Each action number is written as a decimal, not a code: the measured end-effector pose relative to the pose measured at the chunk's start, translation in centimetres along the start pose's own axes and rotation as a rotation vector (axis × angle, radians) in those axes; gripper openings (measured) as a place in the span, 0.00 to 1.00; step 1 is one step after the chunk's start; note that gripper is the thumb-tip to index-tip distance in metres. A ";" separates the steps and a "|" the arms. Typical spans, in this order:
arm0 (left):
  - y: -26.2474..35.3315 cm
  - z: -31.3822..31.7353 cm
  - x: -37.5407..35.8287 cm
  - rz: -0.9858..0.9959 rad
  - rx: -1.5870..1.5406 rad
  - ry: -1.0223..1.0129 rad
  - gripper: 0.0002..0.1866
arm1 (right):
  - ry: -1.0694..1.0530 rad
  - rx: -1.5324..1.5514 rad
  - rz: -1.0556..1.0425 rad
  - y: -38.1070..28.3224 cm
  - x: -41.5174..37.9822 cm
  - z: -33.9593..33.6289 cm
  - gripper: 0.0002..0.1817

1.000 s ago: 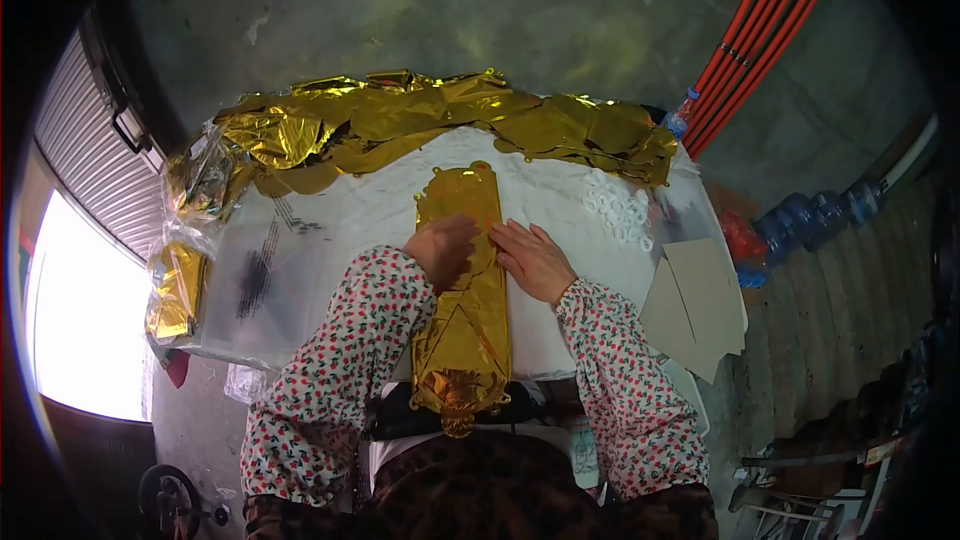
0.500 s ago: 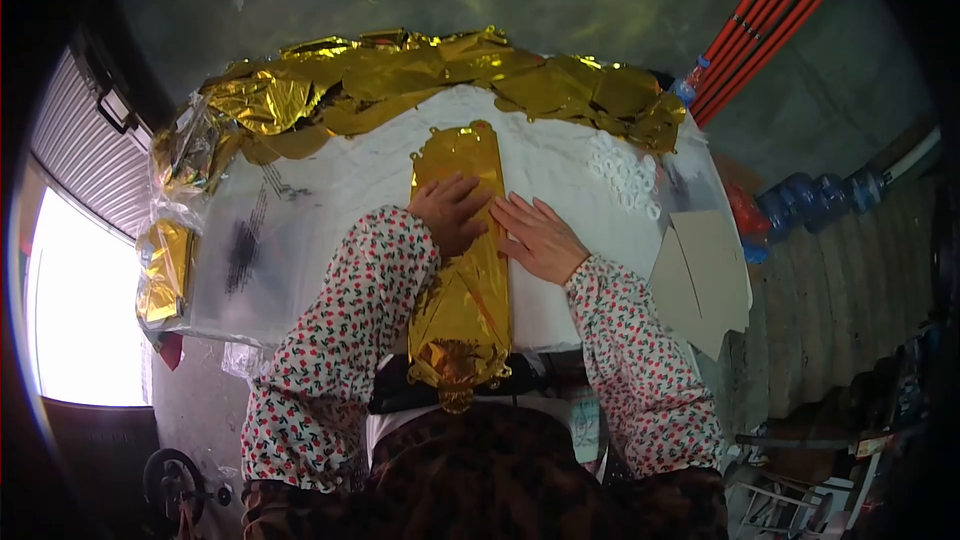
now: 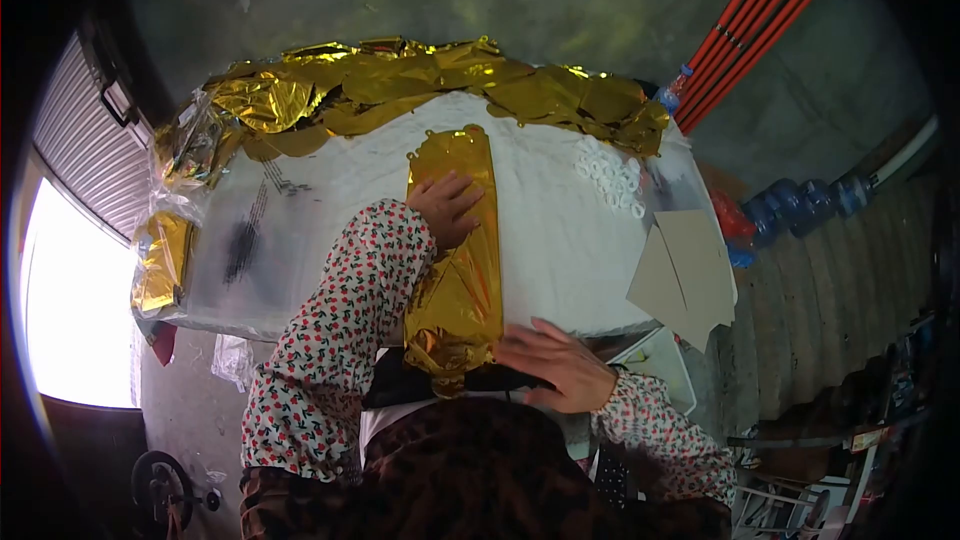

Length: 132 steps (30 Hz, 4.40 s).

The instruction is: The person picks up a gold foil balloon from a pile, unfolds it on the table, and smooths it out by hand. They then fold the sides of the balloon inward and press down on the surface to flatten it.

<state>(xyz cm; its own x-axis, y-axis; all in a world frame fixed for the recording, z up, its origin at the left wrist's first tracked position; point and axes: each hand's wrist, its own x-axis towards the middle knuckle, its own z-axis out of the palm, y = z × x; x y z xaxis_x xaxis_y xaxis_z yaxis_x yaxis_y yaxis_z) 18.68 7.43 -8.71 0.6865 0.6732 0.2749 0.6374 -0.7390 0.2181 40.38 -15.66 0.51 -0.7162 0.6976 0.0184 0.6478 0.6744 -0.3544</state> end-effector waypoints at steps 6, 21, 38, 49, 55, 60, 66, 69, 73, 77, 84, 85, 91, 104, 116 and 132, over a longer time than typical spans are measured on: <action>0.1 0.1 -0.1 -0.007 -0.046 0.057 0.28 | 0.419 0.236 0.093 7.8 7.3 -1.6 0.23; 1.4 -1.1 -0.3 -0.049 -0.031 0.071 0.28 | 0.549 1.665 0.205 18.3 21.6 -0.6 0.18; 1.6 -2.1 -0.2 -0.013 -0.086 0.074 0.30 | 0.383 0.115 0.153 19.2 23.6 -1.5 0.27; 1.9 -2.7 0.0 -0.030 -0.097 0.015 0.32 | 0.239 -0.154 0.419 19.1 23.3 -1.0 0.45; 2.0 -2.8 -0.2 -0.034 -0.046 -0.002 0.32 | 0.362 0.004 0.458 19.6 24.7 -1.2 0.51; 2.1 -2.8 -0.1 -0.046 -0.072 0.020 0.32 | 0.265 -0.134 0.548 19.1 25.4 -0.7 0.53; 2.0 -2.5 0.0 -0.025 -0.099 0.075 0.32 | 0.204 -0.148 0.548 19.3 25.5 -0.5 0.52; 2.2 -3.3 0.1 -0.016 -0.085 0.086 0.32 | 0.225 -0.141 0.528 19.6 25.6 -0.3 0.52; 1.9 -2.7 -1.0 -0.048 0.058 0.095 0.36 | 0.205 -0.183 0.545 19.6 25.5 -0.3 0.51; 2.3 -2.9 -2.1 -0.257 0.035 0.121 0.39 | 0.221 -0.167 0.534 19.3 25.5 -0.6 0.51; 2.9 -3.6 -2.5 -0.348 0.065 -0.015 0.44 | 0.230 -0.178 0.527 19.7 25.7 -0.6 0.51; 3.1 -3.5 -2.9 -0.360 0.084 -0.060 0.44 | 0.237 -0.184 0.516 19.8 25.5 -0.1 0.52; 3.9 -5.3 -6.3 -0.282 0.073 -0.164 0.41 | 0.217 -0.174 0.540 19.7 25.6 -0.2 0.50; 9.6 -9.8 -15.7 -0.159 0.013 -0.326 0.47 | 0.187 -0.150 0.546 19.9 25.7 -0.3 0.51; 10.1 -11.7 -19.5 -0.087 0.086 -0.319 0.42 | 0.163 -0.162 0.569 19.7 25.7 -0.4 0.49; 8.5 -7.8 -18.1 0.060 0.024 0.203 0.17 | 0.180 -0.185 0.555 19.8 25.6 -0.2 0.49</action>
<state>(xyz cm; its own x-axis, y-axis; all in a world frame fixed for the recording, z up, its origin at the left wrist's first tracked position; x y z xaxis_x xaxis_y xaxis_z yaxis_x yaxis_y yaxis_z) 8.92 -11.27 -4.51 0.6402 0.6076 0.4701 0.6075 -0.7750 0.1742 34.93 15.62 -5.84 -0.2141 0.9760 0.0406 0.9576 0.2179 -0.1887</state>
